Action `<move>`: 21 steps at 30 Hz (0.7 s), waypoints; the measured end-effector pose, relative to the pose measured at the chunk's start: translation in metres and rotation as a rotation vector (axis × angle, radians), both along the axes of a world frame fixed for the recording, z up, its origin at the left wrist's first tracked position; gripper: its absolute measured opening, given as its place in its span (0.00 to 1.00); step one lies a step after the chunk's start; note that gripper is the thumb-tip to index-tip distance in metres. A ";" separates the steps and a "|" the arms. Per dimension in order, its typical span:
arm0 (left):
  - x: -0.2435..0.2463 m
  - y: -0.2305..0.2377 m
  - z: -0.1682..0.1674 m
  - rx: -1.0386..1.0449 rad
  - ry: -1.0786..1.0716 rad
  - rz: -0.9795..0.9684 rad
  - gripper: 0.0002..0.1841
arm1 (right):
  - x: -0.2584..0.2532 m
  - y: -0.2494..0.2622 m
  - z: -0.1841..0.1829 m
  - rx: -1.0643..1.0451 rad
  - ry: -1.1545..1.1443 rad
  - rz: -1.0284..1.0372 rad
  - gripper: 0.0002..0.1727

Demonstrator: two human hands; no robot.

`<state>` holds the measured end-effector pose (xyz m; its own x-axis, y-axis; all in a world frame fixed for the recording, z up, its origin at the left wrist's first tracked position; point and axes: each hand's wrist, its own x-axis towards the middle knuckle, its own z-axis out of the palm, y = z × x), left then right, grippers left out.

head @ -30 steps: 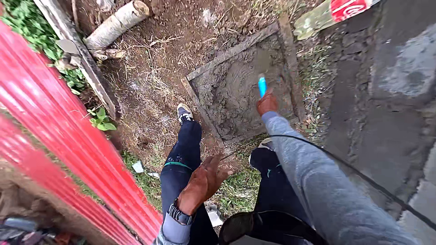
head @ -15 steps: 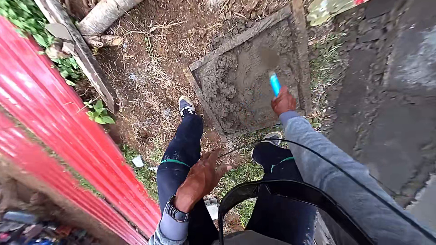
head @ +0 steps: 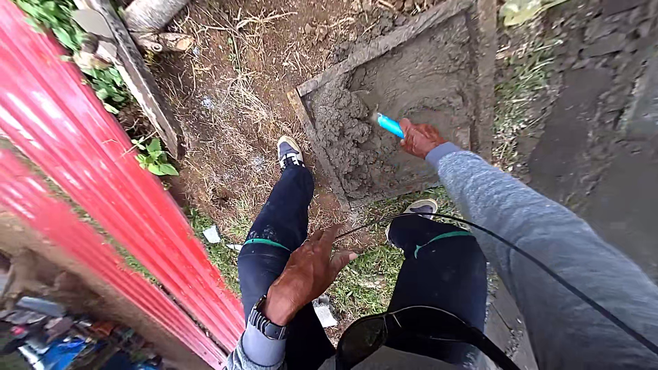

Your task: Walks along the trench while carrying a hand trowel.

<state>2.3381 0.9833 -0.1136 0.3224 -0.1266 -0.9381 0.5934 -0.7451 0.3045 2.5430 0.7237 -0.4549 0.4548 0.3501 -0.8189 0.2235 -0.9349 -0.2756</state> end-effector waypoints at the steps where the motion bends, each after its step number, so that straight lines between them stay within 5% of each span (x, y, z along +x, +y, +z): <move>1: 0.001 0.001 0.000 0.003 0.000 0.002 0.40 | 0.009 -0.003 -0.002 0.000 0.021 0.014 0.26; 14: 0.016 0.007 -0.006 -0.038 0.023 0.044 0.41 | -0.039 0.070 -0.013 0.129 0.184 -0.216 0.24; 21: 0.028 0.023 -0.002 -0.114 0.142 0.062 0.37 | -0.063 0.064 0.058 0.172 0.202 -0.418 0.21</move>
<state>2.3666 1.0058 -0.1161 0.1980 -0.2186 -0.9555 0.6801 -0.6714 0.2945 2.4797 0.7876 -0.3967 0.4232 0.3095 -0.8515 -0.2349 -0.8702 -0.4331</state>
